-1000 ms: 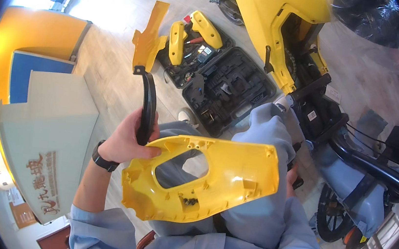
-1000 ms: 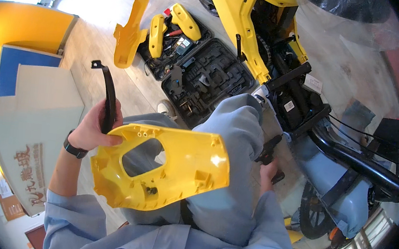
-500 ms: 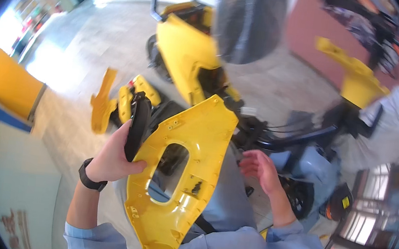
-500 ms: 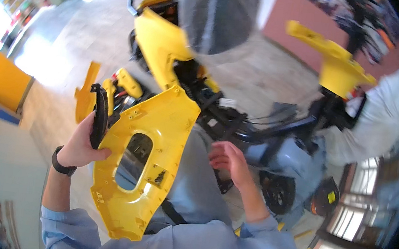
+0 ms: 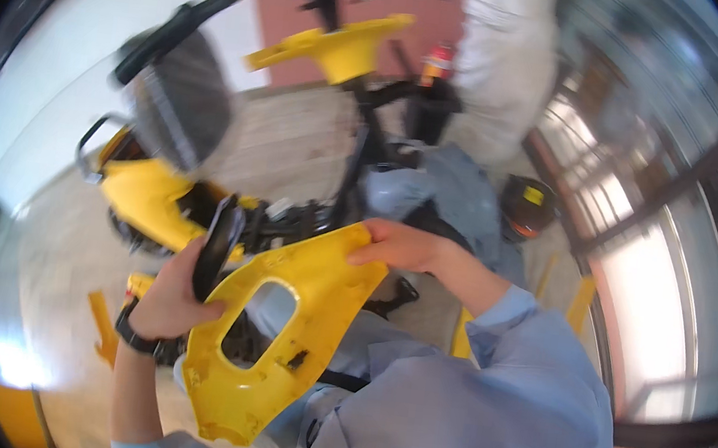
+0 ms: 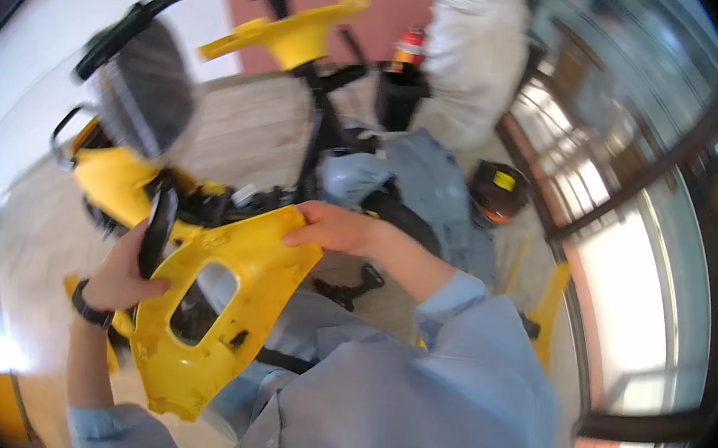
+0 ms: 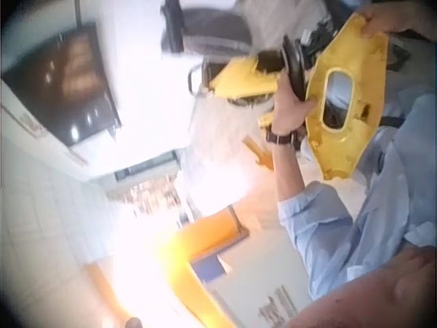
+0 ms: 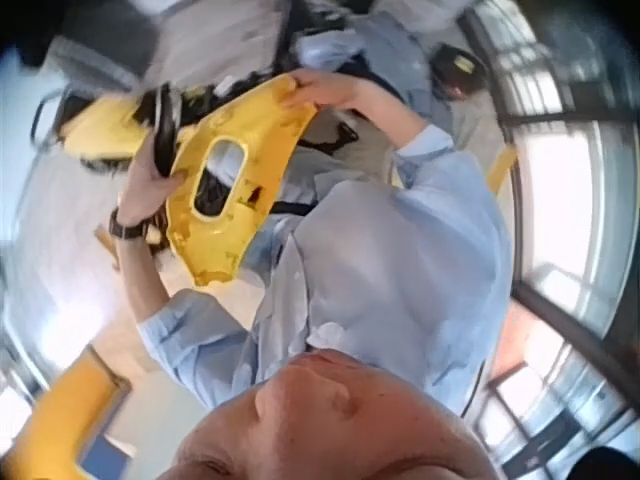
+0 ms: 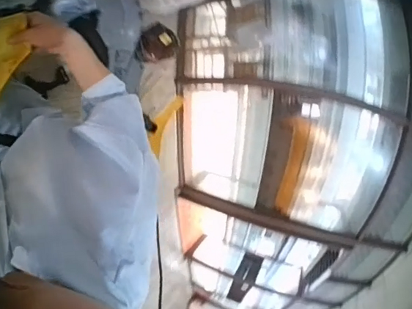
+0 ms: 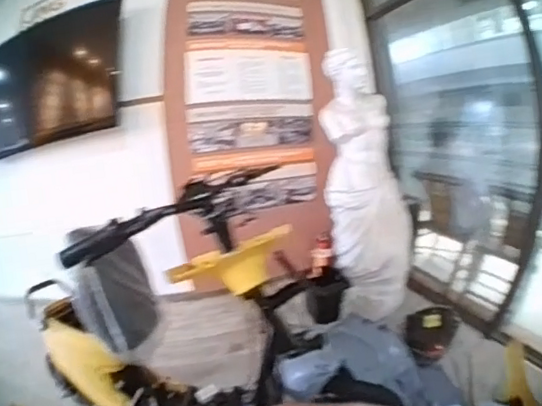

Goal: Assembling the body panels and dashboard area of a yellow electric scooter using an electric drill.

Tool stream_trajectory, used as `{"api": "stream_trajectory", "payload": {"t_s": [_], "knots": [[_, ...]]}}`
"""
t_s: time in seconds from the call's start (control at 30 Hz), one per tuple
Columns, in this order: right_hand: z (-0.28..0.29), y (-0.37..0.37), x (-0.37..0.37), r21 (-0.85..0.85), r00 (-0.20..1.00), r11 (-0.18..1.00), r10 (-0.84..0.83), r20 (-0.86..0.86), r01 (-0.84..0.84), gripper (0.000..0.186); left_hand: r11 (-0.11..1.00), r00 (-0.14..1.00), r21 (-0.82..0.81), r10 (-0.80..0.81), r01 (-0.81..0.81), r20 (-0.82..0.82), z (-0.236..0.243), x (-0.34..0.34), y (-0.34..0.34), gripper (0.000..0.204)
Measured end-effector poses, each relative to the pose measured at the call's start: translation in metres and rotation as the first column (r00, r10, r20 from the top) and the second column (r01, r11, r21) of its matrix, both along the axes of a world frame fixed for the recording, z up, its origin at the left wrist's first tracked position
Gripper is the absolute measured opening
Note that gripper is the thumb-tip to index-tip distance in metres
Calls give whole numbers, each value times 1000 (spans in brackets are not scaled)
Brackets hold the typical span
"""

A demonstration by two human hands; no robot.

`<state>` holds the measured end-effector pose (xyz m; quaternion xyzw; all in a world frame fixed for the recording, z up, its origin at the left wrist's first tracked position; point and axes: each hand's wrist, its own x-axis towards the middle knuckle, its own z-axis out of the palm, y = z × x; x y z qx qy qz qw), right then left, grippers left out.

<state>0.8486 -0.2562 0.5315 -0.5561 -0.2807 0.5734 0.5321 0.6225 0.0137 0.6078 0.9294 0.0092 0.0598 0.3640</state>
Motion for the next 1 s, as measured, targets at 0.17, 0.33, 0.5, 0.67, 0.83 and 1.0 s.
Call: {"api": "stream_trajectory", "payload": {"t_s": [0.17,0.33,0.5,0.67,0.83,1.0], "knots": [[-6,-130,25,94,921,945,-328,211,315,41,914,975,-342,184,-216,-124,9,38,-41,77],[-15,-326,56,89,702,702,-711,26,707,38,775,905,-512,425,-371,-12,17,49,-54,34],[-84,-498,64,-15,277,278,-959,-64,960,46,763,920,-532,384,-367,-85,-26,64,-93,37],[-194,-583,59,-58,-20,-10,-982,-186,998,43,696,923,-615,199,-370,-330,-61,108,-176,31],[-347,-578,62,-153,-355,-327,-908,-223,932,41,727,935,-608,133,-317,-328,-85,152,-273,22],[-452,-546,53,-271,-566,-501,-768,-298,822,44,774,895,-545,59,-321,-443,-115,170,-324,24]]}}
